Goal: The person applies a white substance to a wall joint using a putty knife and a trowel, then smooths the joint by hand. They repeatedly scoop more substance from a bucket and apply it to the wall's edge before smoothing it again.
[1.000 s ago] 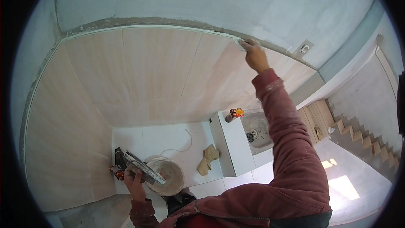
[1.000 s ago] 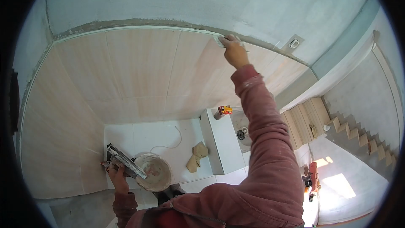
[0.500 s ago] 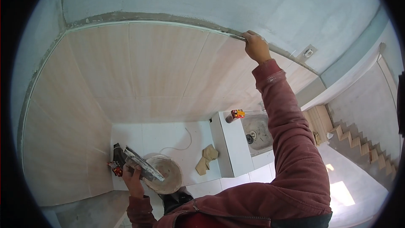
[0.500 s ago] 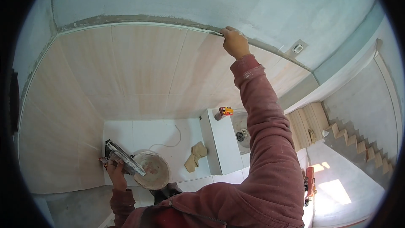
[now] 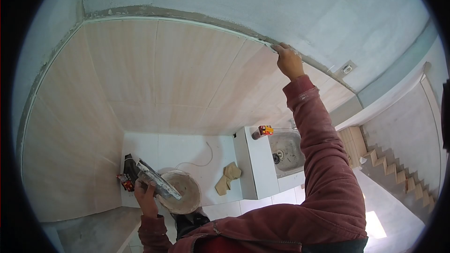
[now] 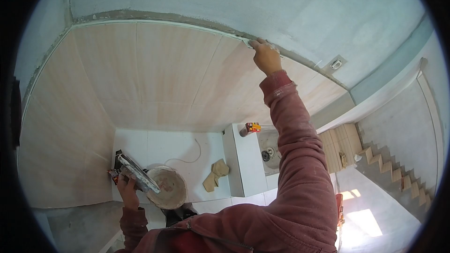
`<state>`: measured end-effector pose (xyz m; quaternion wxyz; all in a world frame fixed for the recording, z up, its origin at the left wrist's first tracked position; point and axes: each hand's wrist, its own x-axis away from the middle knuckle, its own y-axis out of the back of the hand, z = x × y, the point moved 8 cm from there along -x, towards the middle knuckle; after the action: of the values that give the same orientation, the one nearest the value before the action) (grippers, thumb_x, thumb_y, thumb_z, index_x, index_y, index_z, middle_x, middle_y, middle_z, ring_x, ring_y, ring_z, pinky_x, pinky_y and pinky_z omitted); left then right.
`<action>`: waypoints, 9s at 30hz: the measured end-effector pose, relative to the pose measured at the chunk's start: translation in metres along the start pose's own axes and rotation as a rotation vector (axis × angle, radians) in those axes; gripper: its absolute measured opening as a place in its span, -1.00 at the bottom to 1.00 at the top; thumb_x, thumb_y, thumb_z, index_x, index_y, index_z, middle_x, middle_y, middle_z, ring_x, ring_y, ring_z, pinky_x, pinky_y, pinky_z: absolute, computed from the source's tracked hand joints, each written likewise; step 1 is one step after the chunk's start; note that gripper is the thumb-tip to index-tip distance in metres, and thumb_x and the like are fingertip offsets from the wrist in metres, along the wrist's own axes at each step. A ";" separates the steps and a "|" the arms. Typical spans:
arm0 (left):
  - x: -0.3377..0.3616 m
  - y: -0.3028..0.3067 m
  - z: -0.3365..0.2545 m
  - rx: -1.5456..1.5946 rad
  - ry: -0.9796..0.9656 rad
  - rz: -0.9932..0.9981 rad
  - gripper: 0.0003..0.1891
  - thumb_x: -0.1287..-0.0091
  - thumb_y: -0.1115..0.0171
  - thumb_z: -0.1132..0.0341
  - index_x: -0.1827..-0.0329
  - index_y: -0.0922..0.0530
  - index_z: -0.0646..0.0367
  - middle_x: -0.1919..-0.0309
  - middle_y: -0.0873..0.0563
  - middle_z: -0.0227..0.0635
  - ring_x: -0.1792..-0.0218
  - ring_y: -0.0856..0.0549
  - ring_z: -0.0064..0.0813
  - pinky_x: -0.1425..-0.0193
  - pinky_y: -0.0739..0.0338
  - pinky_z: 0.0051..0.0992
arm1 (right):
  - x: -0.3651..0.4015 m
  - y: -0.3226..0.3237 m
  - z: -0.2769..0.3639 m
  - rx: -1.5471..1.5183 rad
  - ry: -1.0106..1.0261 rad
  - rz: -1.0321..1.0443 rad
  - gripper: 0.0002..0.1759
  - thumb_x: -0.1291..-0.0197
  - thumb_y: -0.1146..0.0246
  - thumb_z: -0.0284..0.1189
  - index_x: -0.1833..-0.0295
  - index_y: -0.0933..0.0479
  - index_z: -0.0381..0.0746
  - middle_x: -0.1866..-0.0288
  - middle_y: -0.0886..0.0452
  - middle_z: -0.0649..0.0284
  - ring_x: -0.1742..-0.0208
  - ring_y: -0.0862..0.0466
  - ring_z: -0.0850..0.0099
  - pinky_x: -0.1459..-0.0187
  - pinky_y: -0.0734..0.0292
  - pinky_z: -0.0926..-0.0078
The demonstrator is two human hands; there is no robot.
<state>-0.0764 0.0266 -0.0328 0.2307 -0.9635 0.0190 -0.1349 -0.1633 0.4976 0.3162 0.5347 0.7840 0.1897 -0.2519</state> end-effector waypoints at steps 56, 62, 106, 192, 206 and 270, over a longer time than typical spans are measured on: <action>0.002 0.007 -0.002 -0.072 -0.011 -0.002 -0.65 -0.15 -0.21 0.34 0.02 -0.39 0.21 0.25 -0.55 -0.41 0.34 -0.53 -0.65 0.35 -0.43 -0.67 | 0.013 -0.001 -0.025 -0.131 -0.053 0.033 -0.62 -0.01 0.01 -0.64 0.08 -0.57 -0.12 0.11 -0.55 0.23 0.06 -0.52 0.14 0.07 -0.44 0.23; 0.004 -0.003 0.000 -0.040 0.019 0.025 -0.67 -0.14 -0.24 0.36 0.06 -0.40 0.25 0.23 -0.53 -0.41 0.25 -0.51 -0.63 0.16 -0.44 -0.64 | -0.002 -0.005 -0.005 -0.028 -0.020 -0.040 -0.61 0.01 0.00 -0.65 0.09 -0.57 -0.13 0.13 -0.55 0.23 0.02 -0.51 0.17 0.06 -0.44 0.23; 0.010 0.011 -0.002 -0.030 0.040 -0.006 -0.64 -0.11 -0.27 0.39 0.04 -0.40 0.23 0.23 -0.53 -0.42 0.27 -0.52 -0.64 0.21 -0.44 -0.65 | -0.023 0.004 0.034 -0.033 0.051 -0.074 -0.73 0.04 -0.02 -0.66 0.20 -0.47 -0.20 0.20 -0.53 0.18 0.08 -0.53 0.15 0.12 -0.46 0.25; 0.062 0.148 0.288 0.818 0.398 -0.464 -0.62 -0.35 0.18 0.19 -0.04 -0.46 0.25 0.11 -0.61 -0.21 0.15 -0.63 -0.31 0.02 -0.54 -0.34 | 0.502 -0.346 0.487 -0.651 -0.225 1.184 -0.53 0.04 -0.22 -0.30 -0.04 -0.38 -0.14 0.17 -0.58 -0.02 0.07 -0.57 0.07 0.07 -0.43 0.09; 0.062 0.172 0.303 0.801 0.421 -0.402 -0.61 -0.34 0.19 0.20 -0.04 -0.47 0.26 0.10 -0.62 -0.18 0.12 -0.63 -0.27 0.02 -0.56 -0.33 | 0.512 -0.332 0.546 -0.720 0.437 1.127 -0.63 -0.09 -0.08 -0.37 -0.07 -0.40 -0.12 0.14 -0.60 0.10 0.12 -0.61 0.10 0.18 -0.49 0.10; 0.068 0.093 0.198 0.458 0.297 -0.418 -0.61 -0.36 0.23 0.18 -0.07 -0.43 0.23 0.11 -0.61 -0.20 0.13 -0.63 -0.28 0.05 -0.57 -0.33 | 0.412 -0.157 0.374 -2.203 -1.165 0.864 -0.74 -0.20 -0.09 -0.54 0.01 -0.45 -0.41 0.06 -0.56 0.19 0.03 -0.55 0.44 -0.01 -0.43 0.49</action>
<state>0.0444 0.0235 -0.2274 0.4031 -0.8395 -0.1762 -0.3188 0.0061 0.2158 -0.1596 0.9286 -0.2844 -0.2263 -0.0751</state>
